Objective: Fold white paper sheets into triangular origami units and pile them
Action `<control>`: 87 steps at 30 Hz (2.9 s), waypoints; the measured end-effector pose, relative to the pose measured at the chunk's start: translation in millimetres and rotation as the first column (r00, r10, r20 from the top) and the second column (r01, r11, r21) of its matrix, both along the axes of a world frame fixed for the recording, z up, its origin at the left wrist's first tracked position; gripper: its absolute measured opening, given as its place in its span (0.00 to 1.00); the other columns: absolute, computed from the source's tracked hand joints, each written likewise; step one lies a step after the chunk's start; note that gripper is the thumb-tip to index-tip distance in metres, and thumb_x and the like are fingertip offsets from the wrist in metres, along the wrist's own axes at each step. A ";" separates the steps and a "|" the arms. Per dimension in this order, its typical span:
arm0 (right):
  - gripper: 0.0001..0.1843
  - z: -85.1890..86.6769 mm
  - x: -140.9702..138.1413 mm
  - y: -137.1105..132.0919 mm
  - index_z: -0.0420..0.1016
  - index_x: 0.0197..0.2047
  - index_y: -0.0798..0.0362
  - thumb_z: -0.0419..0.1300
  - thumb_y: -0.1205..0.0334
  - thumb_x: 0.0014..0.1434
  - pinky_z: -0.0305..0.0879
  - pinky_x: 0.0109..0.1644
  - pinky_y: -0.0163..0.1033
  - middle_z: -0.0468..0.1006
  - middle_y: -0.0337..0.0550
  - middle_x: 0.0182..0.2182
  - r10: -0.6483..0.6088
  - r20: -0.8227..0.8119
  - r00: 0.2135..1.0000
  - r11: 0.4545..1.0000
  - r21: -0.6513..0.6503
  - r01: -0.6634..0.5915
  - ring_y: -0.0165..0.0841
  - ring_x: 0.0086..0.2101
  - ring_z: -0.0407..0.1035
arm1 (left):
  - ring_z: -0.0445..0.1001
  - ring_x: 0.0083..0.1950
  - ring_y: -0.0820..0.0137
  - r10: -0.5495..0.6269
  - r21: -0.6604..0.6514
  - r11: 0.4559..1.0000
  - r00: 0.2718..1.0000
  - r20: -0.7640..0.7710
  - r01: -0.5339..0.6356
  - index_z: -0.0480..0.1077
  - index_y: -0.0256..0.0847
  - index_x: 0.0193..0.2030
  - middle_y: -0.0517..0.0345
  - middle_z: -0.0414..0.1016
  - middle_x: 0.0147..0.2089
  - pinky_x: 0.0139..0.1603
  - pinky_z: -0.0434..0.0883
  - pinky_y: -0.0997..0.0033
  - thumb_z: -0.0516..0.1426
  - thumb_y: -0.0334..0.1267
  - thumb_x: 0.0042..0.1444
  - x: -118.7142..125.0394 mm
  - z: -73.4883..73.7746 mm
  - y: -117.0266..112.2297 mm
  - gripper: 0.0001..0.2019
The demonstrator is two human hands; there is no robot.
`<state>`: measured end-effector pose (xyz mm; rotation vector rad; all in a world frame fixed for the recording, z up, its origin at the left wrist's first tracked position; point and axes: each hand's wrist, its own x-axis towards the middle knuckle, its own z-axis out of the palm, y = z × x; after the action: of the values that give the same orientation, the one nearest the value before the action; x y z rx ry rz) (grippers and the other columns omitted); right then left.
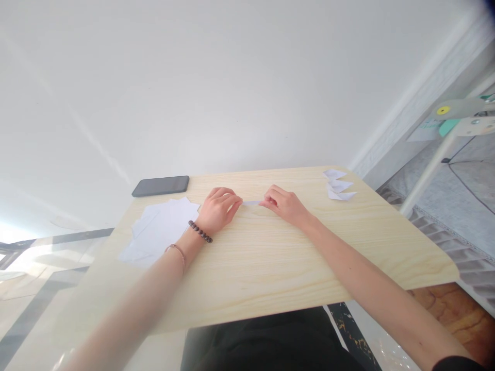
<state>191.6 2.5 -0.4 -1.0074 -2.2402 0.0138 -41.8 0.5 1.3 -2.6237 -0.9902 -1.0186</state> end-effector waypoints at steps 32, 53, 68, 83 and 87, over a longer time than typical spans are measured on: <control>0.10 -3.2 -3.5 4.0 0.74 0.36 0.46 0.52 0.62 0.57 0.59 0.34 0.33 0.73 0.40 0.32 0.032 0.026 0.999 0.978 0.203 -0.036 0.27 0.29 0.64 | 0.71 0.32 0.71 0.148 -0.517 0.855 0.974 0.173 -0.038 0.67 0.42 0.46 0.59 0.74 0.31 0.35 0.67 0.70 0.37 0.41 0.61 3.5 2.2 -6.0 0.20; 0.10 -5.4 -12.7 -2.8 0.65 0.34 0.52 0.56 0.54 0.52 0.65 0.27 0.32 0.71 0.38 0.28 -0.068 -0.496 0.866 0.856 -0.475 -0.205 0.27 0.24 0.69 | 0.73 0.38 0.69 0.194 -0.747 0.581 0.837 0.512 0.322 0.65 0.38 0.43 0.54 0.73 0.40 0.41 0.68 0.67 0.54 0.47 0.50 8.5 -6.7 -1.0 0.17; 0.08 -3.8 -12.5 -4.6 0.66 0.33 0.52 0.57 0.59 0.50 0.63 0.27 0.30 0.70 0.36 0.26 0.013 -0.354 0.935 0.892 -0.418 -0.170 0.25 0.23 0.66 | 0.72 0.35 0.71 0.181 -0.703 0.707 0.941 0.285 0.077 0.66 0.40 0.41 0.60 0.74 0.33 0.36 0.66 0.73 0.49 0.47 0.54 10.0 0.1 -7.9 0.14; 0.07 -7.7 -20.8 -5.3 0.69 0.30 0.54 0.55 0.60 0.54 0.62 0.32 0.33 0.72 0.40 0.29 0.055 -0.281 0.958 0.944 -0.298 -0.141 0.26 0.27 0.65 | 0.66 0.38 0.70 0.049 -0.141 0.988 0.996 -0.075 -0.059 0.67 0.41 0.36 0.57 0.70 0.35 0.40 0.63 0.69 0.49 0.36 0.57 14.5 -2.7 -7.1 0.07; 0.09 -7.3 -20.4 -5.1 0.70 0.31 0.53 0.54 0.57 0.55 0.64 0.34 0.34 0.72 0.40 0.30 0.049 -0.323 0.945 0.929 -0.332 -0.162 0.26 0.28 0.66 | 0.68 0.38 0.71 0.030 -0.194 0.980 0.999 -0.042 -0.038 0.66 0.41 0.38 0.57 0.71 0.36 0.39 0.64 0.71 0.48 0.38 0.58 14.1 -4.5 -6.5 0.08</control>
<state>171.2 -2.6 -7.7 -0.9843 -2.0341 0.6060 -27.7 -6.0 -3.2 -2.7584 -1.1769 -0.9014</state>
